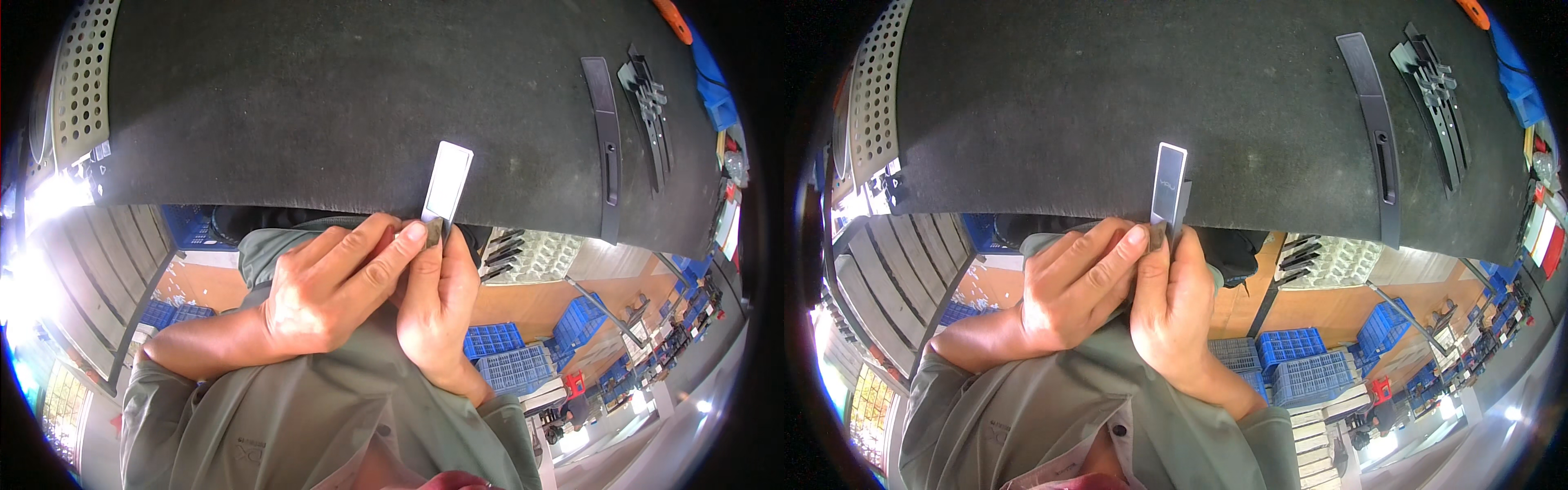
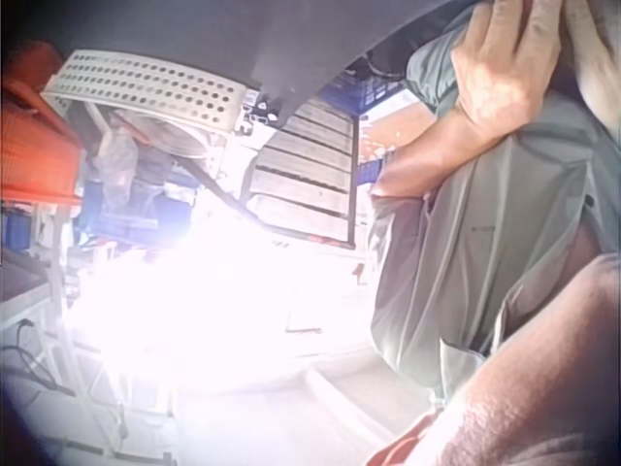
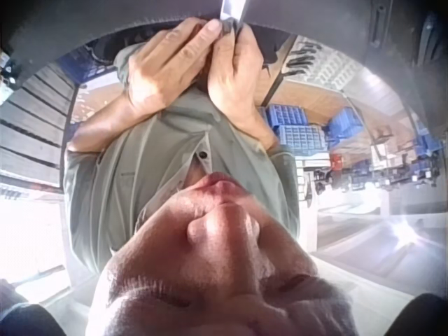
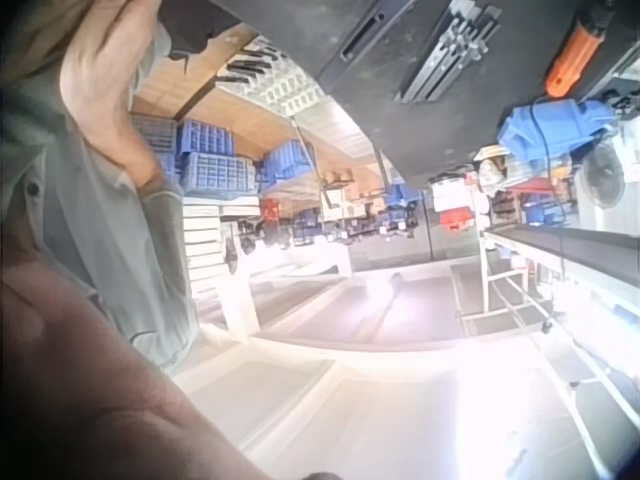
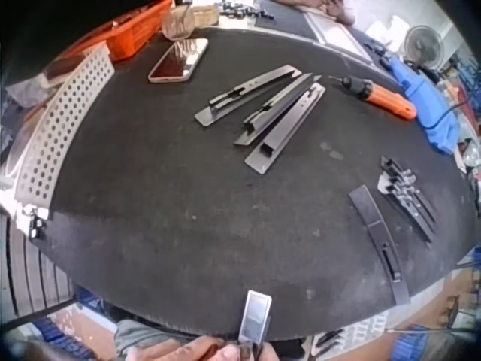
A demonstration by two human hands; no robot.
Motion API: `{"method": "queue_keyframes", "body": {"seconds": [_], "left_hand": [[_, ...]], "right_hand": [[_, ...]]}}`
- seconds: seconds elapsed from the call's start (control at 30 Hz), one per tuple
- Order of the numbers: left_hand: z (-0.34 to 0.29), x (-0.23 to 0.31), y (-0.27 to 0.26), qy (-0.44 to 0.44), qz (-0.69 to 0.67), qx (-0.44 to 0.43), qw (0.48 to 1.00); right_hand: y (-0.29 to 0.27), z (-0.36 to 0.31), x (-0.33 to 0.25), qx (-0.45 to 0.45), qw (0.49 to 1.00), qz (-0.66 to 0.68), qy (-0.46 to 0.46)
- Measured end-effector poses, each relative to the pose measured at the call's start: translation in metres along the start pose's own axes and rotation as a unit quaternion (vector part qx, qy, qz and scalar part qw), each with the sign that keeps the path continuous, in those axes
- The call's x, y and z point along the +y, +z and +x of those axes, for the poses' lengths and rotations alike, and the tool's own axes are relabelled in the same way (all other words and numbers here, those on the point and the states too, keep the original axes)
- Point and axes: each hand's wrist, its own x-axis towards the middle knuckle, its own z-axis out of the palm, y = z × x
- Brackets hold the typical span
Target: Manually assembling and inspecting small metal slide rails or hardware components.
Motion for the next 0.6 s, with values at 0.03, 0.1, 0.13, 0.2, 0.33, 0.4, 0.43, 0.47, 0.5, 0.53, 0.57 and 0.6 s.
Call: {"method": "queue_keyframes", "body": {"seconds": [0.03, 0.1, 0.13, 0.2, 0.33, 0.4, 0.43, 0.47, 0.5, 0.53, 0.57, 0.6], "left_hand": [[0.0025, 0.0036, -0.0059, -0.021, -0.021, -0.031, 0.999], [0.0035, 0.0055, -0.0096, -0.043, -0.042, -0.062, 0.996], [0.0034, 0.0056, -0.0098, -0.044, -0.043, -0.064, 0.996], [0.0033, 0.006, -0.0102, -0.046, -0.044, -0.066, 0.996], [0.0039, 0.0061, -0.0099, -0.047, -0.046, -0.067, 0.996], [0.0038, 0.0058, -0.0096, -0.046, -0.047, -0.065, 0.996], [0.0037, 0.0058, -0.0094, -0.047, -0.05, -0.063, 0.996], [0.0036, 0.0059, -0.0093, -0.048, -0.053, -0.061, 0.996], [0.0035, 0.006, -0.0091, -0.048, -0.053, -0.06, 0.996], [0.0033, 0.006, -0.0091, -0.047, -0.049, -0.058, 0.996], [0.0029, 0.0061, -0.0088, -0.046, -0.044, -0.055, 0.996], [0.0027, 0.0062, -0.0084, -0.046, -0.044, -0.055, 0.996]], "right_hand": [[0.0004, 0.0, 0.0008, 0.003, 1.0, 0.005, -0.007], [-0.0003, -0.0002, 0.0011, 0.001, 1.0, 0.007, -0.005], [-0.0007, -0.0003, 0.0011, -0.002, 1.0, 0.01, -0.002], [-0.0016, -0.001, 0.001, -0.003, 1.0, 0.012, 0.004], [-0.002, -0.0009, 0.0024, -0.002, 1.0, -0.005, -0.008], [-0.0027, -0.0011, 0.0017, -0.004, 1.0, -0.005, -0.006], [-0.003, -0.0012, 0.0015, -0.007, 1.0, -0.006, -0.005], [-0.0026, -0.0012, 0.0015, -0.007, 1.0, -0.006, -0.005], [-0.002, -0.001, 0.0016, -0.004, 1.0, -0.007, -0.007], [-0.0016, -0.0009, 0.0016, -0.001, 1.0, -0.008, -0.01], [-0.0018, -0.0008, 0.0011, -0.002, 1.0, -0.008, -0.01], [-0.0019, -0.0007, 0.0, -0.004, 1.0, -0.014, -0.01]]}}
